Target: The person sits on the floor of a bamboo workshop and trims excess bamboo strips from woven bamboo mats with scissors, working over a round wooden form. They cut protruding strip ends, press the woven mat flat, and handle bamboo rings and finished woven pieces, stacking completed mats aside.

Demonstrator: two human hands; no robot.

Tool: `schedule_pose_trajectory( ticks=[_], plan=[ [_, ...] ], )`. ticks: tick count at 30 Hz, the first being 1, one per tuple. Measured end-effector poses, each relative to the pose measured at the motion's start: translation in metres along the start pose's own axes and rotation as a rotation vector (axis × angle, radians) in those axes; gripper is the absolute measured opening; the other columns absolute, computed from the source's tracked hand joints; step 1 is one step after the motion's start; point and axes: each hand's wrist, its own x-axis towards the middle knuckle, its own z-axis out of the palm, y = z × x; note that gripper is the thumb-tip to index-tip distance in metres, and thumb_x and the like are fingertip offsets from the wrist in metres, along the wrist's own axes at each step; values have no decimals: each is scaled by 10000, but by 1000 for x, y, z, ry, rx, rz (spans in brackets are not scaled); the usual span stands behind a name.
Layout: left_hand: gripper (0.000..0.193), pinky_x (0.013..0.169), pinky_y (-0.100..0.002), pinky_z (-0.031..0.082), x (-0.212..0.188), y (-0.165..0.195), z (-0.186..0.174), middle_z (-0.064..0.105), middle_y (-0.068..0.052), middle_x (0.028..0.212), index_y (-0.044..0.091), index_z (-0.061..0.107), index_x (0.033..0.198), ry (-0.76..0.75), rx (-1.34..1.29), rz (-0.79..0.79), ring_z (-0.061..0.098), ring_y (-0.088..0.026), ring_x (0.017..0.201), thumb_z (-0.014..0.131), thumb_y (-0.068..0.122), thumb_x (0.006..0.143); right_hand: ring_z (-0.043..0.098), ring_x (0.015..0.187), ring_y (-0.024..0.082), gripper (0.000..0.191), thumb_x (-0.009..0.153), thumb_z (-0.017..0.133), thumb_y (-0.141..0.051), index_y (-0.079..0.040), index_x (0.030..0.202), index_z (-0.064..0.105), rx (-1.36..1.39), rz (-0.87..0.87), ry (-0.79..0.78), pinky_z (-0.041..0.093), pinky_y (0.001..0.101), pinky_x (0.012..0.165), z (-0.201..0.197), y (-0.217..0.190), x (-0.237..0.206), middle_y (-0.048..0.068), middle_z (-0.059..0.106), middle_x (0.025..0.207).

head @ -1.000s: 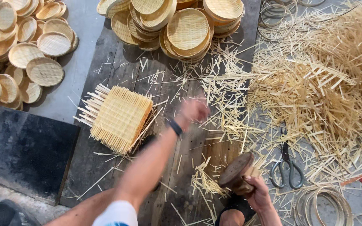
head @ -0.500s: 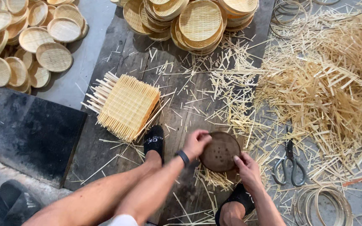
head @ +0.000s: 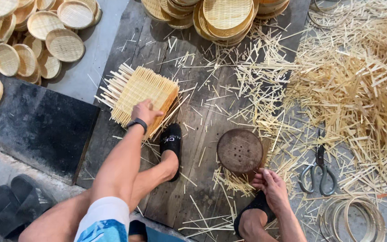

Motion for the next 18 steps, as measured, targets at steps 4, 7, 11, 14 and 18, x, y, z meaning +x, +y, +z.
schedule_pose_trajectory(
  ticks=[4,7,11,14,18],
  plan=[
    [279,835,-431,578,2,-1,-25,743,-195,999,126,758,1185,229,-124,224,735,-332,918,666,175,925,682,831,211,343,1039,557,-265,31,1195,631,-9,0,1,589,352,734,2,-1,3,132,688,973],
    [232,729,-511,533,-21,28,-38,737,-186,931,105,737,1143,570,57,270,695,-396,856,580,103,972,661,812,214,364,1055,553,-297,25,1209,623,-17,-56,20,567,362,712,6,-1,4,120,674,981],
    [248,819,-482,548,-99,90,3,721,-167,1004,89,695,1131,478,-166,675,693,-375,939,549,14,945,679,835,219,467,1079,513,-387,44,1212,632,35,-285,9,573,384,737,14,-18,1,125,691,980],
    [379,1115,-472,475,-180,116,55,667,-192,1279,35,650,1243,191,-129,1212,629,-361,1241,568,-12,876,705,914,207,531,1027,469,-461,12,1216,619,326,-248,-169,593,393,824,18,-42,1,100,706,1002],
    [566,1166,-477,428,-246,108,88,638,-170,1397,26,604,1337,-116,11,1364,557,-329,1355,631,37,771,694,863,168,335,964,619,-191,53,1193,643,41,-79,4,556,299,772,35,-53,16,103,743,1027]
  ],
)
